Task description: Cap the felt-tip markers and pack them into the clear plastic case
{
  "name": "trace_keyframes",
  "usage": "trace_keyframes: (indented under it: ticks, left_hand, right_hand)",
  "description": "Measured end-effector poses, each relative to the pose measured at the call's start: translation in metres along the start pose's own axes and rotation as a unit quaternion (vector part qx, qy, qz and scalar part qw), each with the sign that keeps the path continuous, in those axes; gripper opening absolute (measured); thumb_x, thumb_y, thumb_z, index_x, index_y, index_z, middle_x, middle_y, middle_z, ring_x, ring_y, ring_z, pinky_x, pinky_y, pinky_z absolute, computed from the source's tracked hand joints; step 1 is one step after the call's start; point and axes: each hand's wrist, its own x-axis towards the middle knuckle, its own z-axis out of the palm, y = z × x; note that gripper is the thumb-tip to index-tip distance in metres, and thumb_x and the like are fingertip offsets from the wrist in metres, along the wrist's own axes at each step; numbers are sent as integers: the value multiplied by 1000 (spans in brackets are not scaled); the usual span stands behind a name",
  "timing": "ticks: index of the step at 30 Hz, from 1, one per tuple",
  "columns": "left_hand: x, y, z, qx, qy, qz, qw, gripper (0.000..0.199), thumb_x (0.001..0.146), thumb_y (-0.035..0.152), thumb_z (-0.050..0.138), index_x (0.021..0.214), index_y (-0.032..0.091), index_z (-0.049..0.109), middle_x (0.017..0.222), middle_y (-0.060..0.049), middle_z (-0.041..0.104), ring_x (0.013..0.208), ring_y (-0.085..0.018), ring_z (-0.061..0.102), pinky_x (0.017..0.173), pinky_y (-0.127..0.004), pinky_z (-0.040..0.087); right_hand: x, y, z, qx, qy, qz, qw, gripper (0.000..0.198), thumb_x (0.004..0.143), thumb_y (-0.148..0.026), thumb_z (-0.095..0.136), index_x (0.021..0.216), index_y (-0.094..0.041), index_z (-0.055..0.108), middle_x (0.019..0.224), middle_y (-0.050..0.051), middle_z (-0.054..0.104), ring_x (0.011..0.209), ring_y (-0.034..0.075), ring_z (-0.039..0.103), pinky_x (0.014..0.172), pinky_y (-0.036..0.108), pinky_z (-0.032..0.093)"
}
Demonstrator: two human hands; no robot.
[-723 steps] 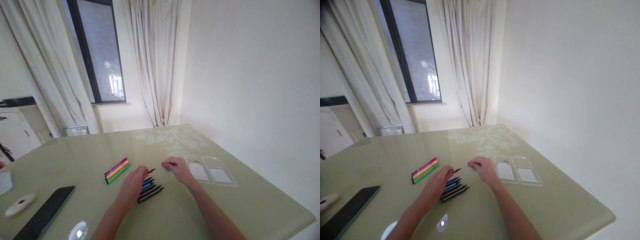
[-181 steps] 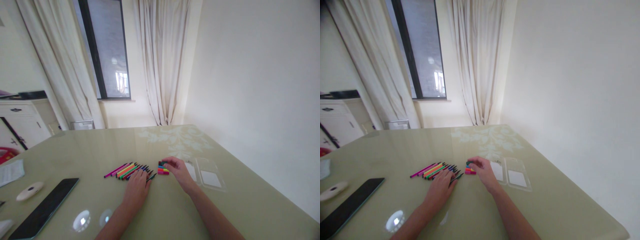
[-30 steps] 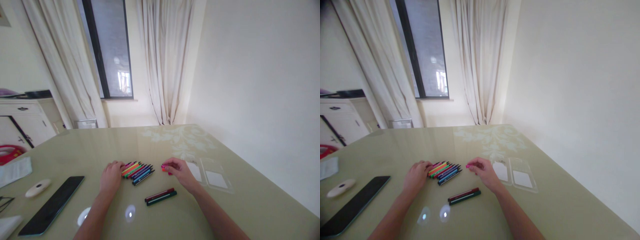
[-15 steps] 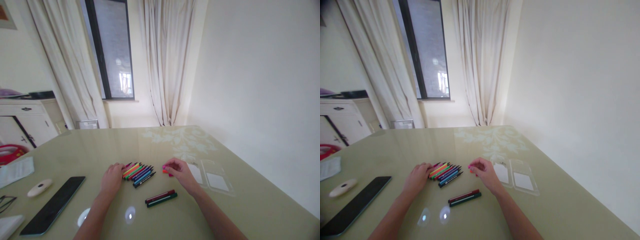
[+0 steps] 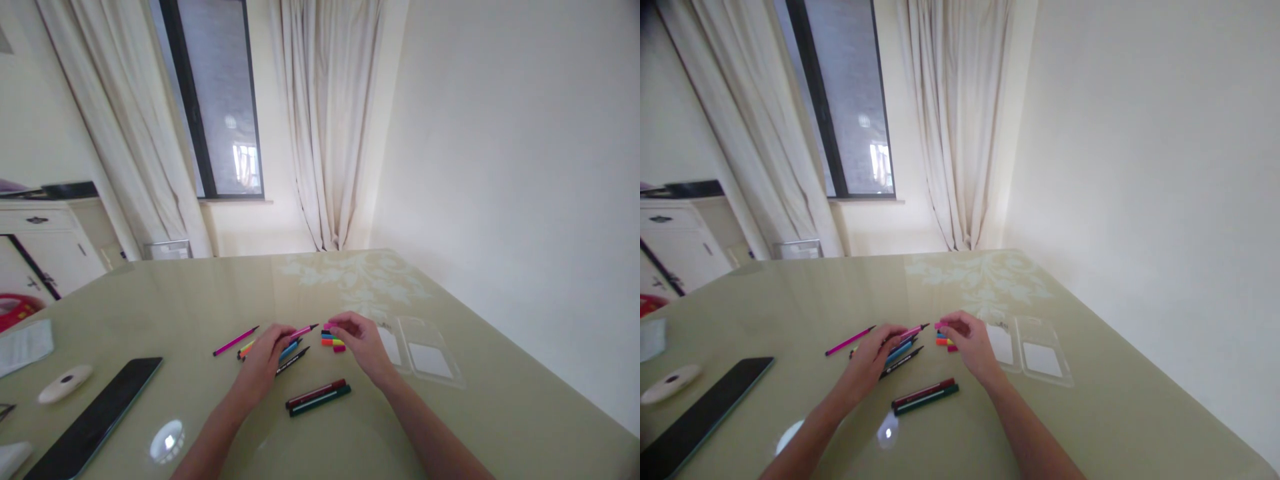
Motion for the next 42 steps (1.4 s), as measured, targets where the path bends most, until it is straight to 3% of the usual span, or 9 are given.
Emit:
trace_keyframes:
  ticks: [9, 21, 26, 28, 31, 35, 38, 42]
  left_hand:
    - [-1, 8, 2, -29, -18, 17, 999, 29, 99, 38, 46, 105, 23, 69, 104, -7, 73, 100, -24, 66, 89, -37, 52]
    - [-3, 12, 10, -31, -1, 4, 1000, 26, 93, 40, 56, 96, 26, 78, 98, -4, 78, 94, -24, 70, 85, -35, 53]
    - [-8, 24, 16, -3, -75, 19, 997, 26, 96, 38, 54, 105, 27, 76, 92, -2, 78, 82, -21, 69, 75, -30, 51]
    - [-12, 24, 21, 42, -105, 32, 993, 23, 95, 36, 56, 102, 26, 75, 93, -3, 77, 83, -21, 68, 77, -31, 50]
    - [-19, 23, 28, 93, -134, 47, 986, 17, 91, 33, 60, 93, 25, 75, 92, -5, 75, 86, -22, 67, 80, -32, 48]
    - [-20, 24, 27, 84, -159, 57, 982, 17, 89, 39, 65, 87, 25, 74, 91, -4, 73, 88, -22, 65, 79, -31, 47]
    - [-11, 17, 12, 97, -119, 20, 988, 22, 93, 41, 60, 87, 24, 73, 93, -4, 72, 87, -22, 65, 79, -32, 47]
    - [0, -13, -20, 220, 7, -83, 972, 25, 99, 30, 48, 92, 21, 71, 101, -8, 72, 98, -26, 64, 88, -36, 46]
  right_hand:
    - [-2, -5, 4, -8, -9, 22, 1000, 41, 73, -55, 83, 93, -20, 77, 92, 9, 81, 84, 26, 76, 63, 33, 60]
    - [-5, -4, 5, -42, -47, 20, 998, 25, 77, -43, 81, 87, -20, 82, 75, 4, 78, 69, 18, 69, 67, 31, 54]
    - [-2, -2, 0, -91, -53, 6, 994, 32, 89, -50, 68, 93, -20, 77, 83, 5, 78, 76, 21, 70, 70, 33, 54]
    - [0, 1, -4, -178, -28, -31, 983, 31, 94, -47, 61, 97, -21, 77, 93, 7, 77, 86, 23, 69, 79, 36, 54]
    - [2, 8, -7, -336, -21, -82, 938, 21, 95, -35, 62, 95, -23, 79, 100, 8, 73, 100, 25, 65, 92, 39, 49]
    - [0, 14, -4, -431, -45, -87, 897, 12, 91, -24, 67, 91, -25, 80, 104, 7, 68, 105, 24, 60, 96, 38, 45]
    - [-2, 14, -1, -445, -45, -87, 890, 8, 88, -20, 71, 86, -24, 78, 103, 6, 67, 104, 24, 59, 94, 36, 45]
    - [-3, 14, 2, -444, -47, -81, 891, 2, 84, -21, 75, 82, -22, 76, 103, 6, 66, 104, 25, 59, 94, 37, 45]
